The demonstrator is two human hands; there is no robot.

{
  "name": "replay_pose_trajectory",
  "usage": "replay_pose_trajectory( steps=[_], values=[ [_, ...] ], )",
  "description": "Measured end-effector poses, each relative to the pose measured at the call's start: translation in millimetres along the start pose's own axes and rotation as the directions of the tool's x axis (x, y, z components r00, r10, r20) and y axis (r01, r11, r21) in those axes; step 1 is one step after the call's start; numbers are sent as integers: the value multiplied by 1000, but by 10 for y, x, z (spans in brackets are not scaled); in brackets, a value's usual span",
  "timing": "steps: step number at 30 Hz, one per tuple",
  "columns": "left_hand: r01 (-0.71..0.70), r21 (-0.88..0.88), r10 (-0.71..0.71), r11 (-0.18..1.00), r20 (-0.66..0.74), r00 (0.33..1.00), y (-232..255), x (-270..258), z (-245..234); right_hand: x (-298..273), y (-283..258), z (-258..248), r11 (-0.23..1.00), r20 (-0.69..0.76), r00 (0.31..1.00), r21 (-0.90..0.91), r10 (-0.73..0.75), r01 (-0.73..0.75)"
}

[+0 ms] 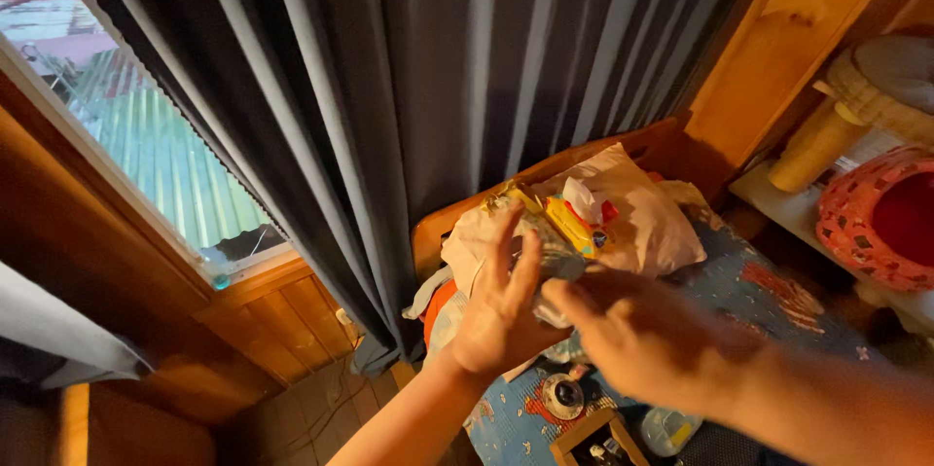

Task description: The person wipes a wooden bed frame with a white cloth, then cleans a blue glass lamp shade and a clear plastic container using wipes. The person plugs in the lamp to test it and continues wiping the items before placing them back on the bed.

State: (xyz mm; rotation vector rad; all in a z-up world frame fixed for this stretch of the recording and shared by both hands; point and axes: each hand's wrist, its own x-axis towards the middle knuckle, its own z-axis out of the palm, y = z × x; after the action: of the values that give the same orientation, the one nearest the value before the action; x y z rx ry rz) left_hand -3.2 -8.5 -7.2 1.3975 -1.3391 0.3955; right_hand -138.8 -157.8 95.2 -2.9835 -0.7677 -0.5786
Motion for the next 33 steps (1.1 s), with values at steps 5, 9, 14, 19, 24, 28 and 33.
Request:
replay_pose_trajectory(
  steps=[5,9,14,19,24,28,33],
  values=[
    [53,143,-45,988,-56,997,-53,-57,83,301,-294,143,720,161,846,459,508,-520],
    [179,297,-161,938,-84,983,-125,-30,119,340,-343,209,813,43,865,320,500,-486],
    [256,207,-214,944,-206,955,-41,-61,63,32,-59,231,680,32,799,504,601,-532],
    [437,-837,-801,329,-3,599,-307,-182,12,-475,405,47,299,-156,413,903,897,-308],
    [346,-929,-831,-130,293,472,-337,-250,-37,-420,368,369,249,-276,307,960,911,124],
    [339,-923,-769,-183,349,536,-325,-228,10,-34,120,554,325,-152,316,717,936,-617],
    [304,-924,-764,-232,367,531,-324,-355,89,207,-469,519,774,-267,801,534,536,-340]
  ],
)
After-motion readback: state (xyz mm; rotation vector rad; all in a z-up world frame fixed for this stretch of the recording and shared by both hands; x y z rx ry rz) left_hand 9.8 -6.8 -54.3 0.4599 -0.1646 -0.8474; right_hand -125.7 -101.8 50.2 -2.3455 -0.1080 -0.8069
